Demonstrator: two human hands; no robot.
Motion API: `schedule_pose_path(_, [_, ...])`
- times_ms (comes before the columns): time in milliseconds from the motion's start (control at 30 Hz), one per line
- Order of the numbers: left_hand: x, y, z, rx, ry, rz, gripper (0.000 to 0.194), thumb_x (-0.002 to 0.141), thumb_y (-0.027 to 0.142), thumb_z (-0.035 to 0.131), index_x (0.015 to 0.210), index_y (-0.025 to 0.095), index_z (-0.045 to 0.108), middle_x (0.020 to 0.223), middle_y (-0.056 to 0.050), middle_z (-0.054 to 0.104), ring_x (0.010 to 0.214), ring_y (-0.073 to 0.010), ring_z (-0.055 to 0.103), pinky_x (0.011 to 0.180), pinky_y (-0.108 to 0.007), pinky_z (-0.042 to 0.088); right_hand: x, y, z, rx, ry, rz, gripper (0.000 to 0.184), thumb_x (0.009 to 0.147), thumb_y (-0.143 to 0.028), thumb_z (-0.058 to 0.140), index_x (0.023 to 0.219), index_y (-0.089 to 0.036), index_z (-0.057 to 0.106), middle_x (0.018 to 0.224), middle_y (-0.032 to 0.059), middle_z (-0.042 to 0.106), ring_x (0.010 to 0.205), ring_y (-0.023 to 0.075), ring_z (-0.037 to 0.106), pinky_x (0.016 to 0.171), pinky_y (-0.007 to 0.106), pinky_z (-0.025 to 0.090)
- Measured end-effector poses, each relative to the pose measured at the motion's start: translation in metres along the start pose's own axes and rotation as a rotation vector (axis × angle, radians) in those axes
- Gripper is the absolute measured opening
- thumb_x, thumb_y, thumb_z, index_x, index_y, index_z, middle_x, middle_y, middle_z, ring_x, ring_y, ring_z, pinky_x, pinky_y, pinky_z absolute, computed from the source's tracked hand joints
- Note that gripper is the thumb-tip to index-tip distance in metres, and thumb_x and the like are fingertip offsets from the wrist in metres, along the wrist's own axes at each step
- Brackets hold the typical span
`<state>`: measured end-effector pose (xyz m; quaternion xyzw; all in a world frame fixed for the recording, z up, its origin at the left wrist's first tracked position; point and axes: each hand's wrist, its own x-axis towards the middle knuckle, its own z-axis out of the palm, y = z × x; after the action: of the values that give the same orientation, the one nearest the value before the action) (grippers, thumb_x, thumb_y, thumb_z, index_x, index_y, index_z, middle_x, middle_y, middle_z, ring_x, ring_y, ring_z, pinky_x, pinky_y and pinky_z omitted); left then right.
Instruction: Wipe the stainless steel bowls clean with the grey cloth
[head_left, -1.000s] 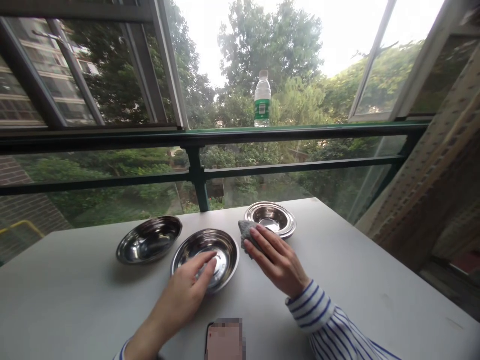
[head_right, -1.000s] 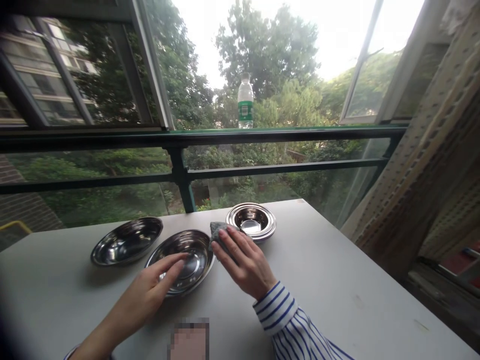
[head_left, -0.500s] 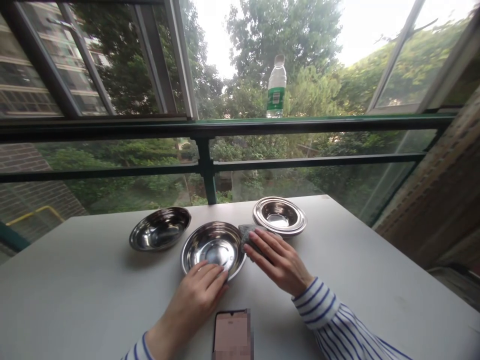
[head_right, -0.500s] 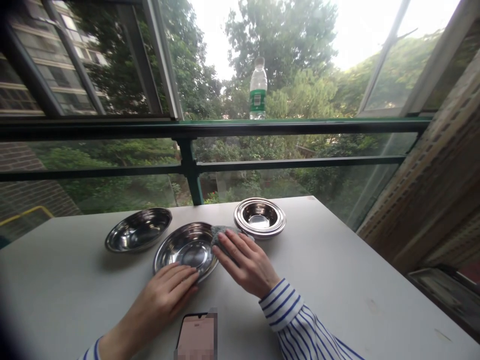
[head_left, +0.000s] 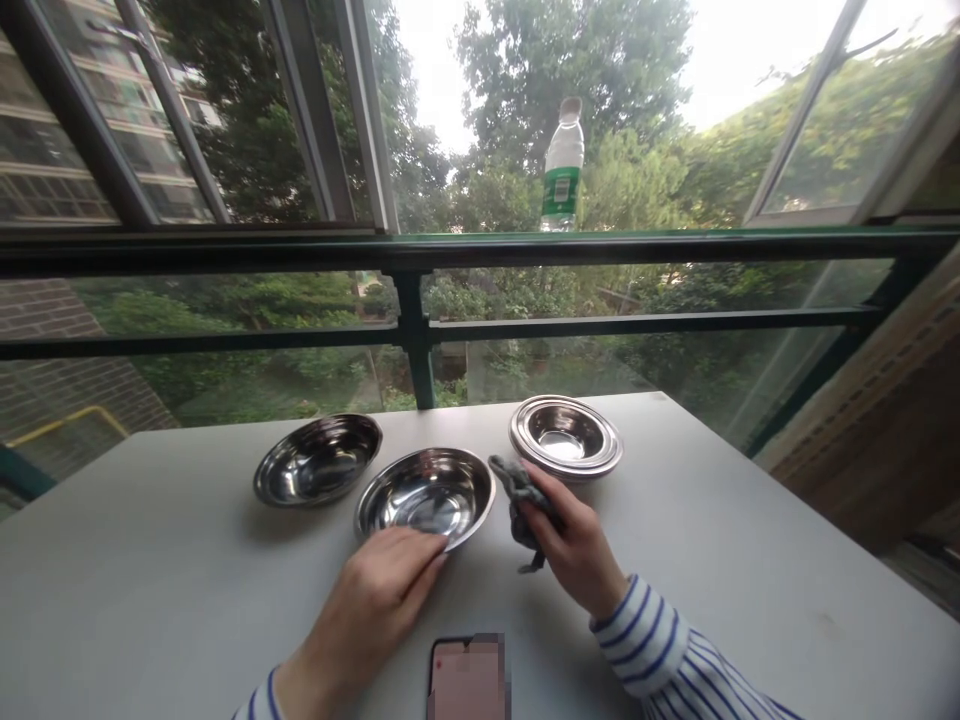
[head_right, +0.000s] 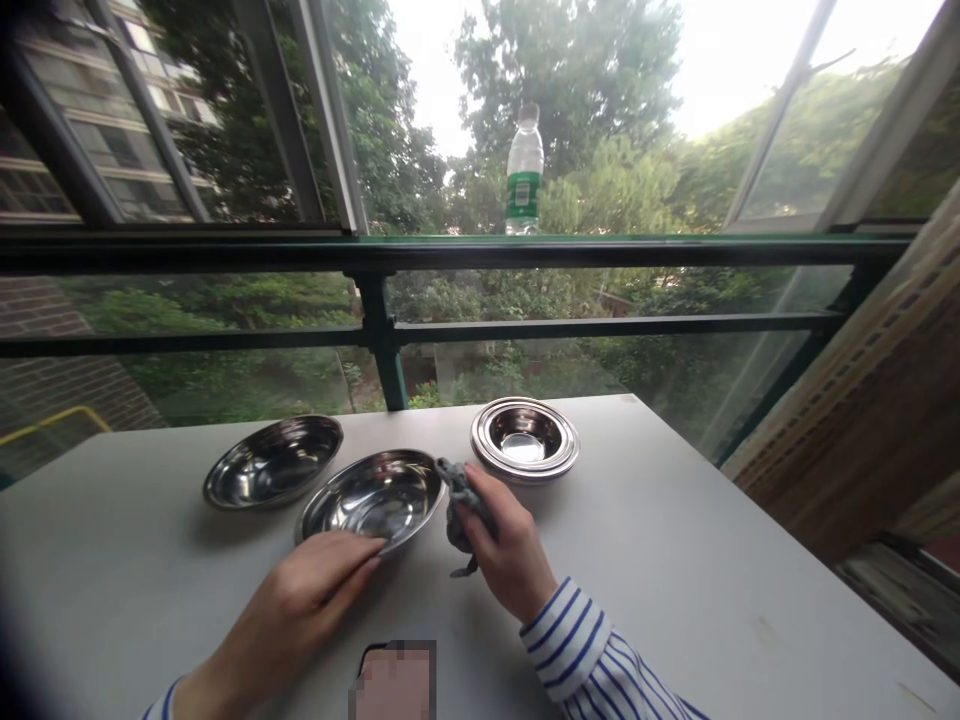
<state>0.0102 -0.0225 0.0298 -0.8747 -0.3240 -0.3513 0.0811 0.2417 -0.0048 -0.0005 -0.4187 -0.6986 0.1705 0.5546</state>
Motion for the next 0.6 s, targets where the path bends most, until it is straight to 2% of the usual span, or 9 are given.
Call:
schedule_pose_path(67, [0.002,-0.005,-0.004,-0.051,-0.005,-0.090,0.018,0.081,0.018,0.055,0.093,0.016,0.068,0.083,-0.006,0.073,0.075,-0.0166,0.067,0.070,-0.027,0.055,0.000,0.000,0.004,0.214,0.070,0.269,0.036,0.086,-0.033,0.053,0.119,-0.019,0.056,0.110,0.0080,0.065,0.099,0.0225,0.062,0.085,0.038,0.054])
schedule_pose_path(167, [0.008,-0.011,-0.010,-0.148,-0.012,-0.269,0.020,0.080,0.023,0.058,0.094,0.019,0.070,0.086,-0.005,0.074,0.077,-0.0178,0.068,0.071,-0.027,0.054,0.003,0.001,0.006,0.449,0.143,0.456,0.039,0.082,-0.040,0.057,0.114,-0.018,0.060,0.110,0.0069,0.065,0.101,0.0227,0.061,0.088,0.038,0.052])
schedule_pose_path(300, [0.021,-0.016,-0.019,-0.299,0.041,-0.598,0.019,0.075,0.030,0.063,0.089,0.022,0.073,0.086,-0.004,0.074,0.077,-0.0209,0.068,0.074,-0.027,0.052,0.007,0.001,0.005,0.561,0.177,0.509,0.039,0.079,-0.041,0.061,0.111,-0.019,0.062,0.109,0.0044,0.066,0.102,0.0218,0.061,0.093,0.040,0.049])
schedule_pose_path(367, [0.028,-0.018,-0.023,-0.372,0.091,-0.705,0.019,0.072,0.032,0.066,0.085,0.022,0.075,0.082,-0.004,0.074,0.077,-0.0215,0.068,0.076,-0.026,0.051,0.007,0.000,0.004,0.591,0.184,0.518,0.037,0.078,-0.040,0.062,0.109,-0.020,0.063,0.108,0.0035,0.066,0.103,0.0214,0.060,0.094,0.039,0.048])
schedule_pose_path(600, [0.046,-0.031,-0.033,-0.533,0.132,-0.830,0.019,0.069,0.034,0.067,0.080,0.020,0.075,0.077,-0.003,0.074,0.069,-0.0186,0.066,0.062,-0.022,0.049,0.008,-0.004,0.002,0.809,0.186,0.561,0.037,0.078,-0.037,0.063,0.111,-0.021,0.062,0.101,0.0033,0.068,0.096,0.0199,0.064,0.087,0.036,0.053])
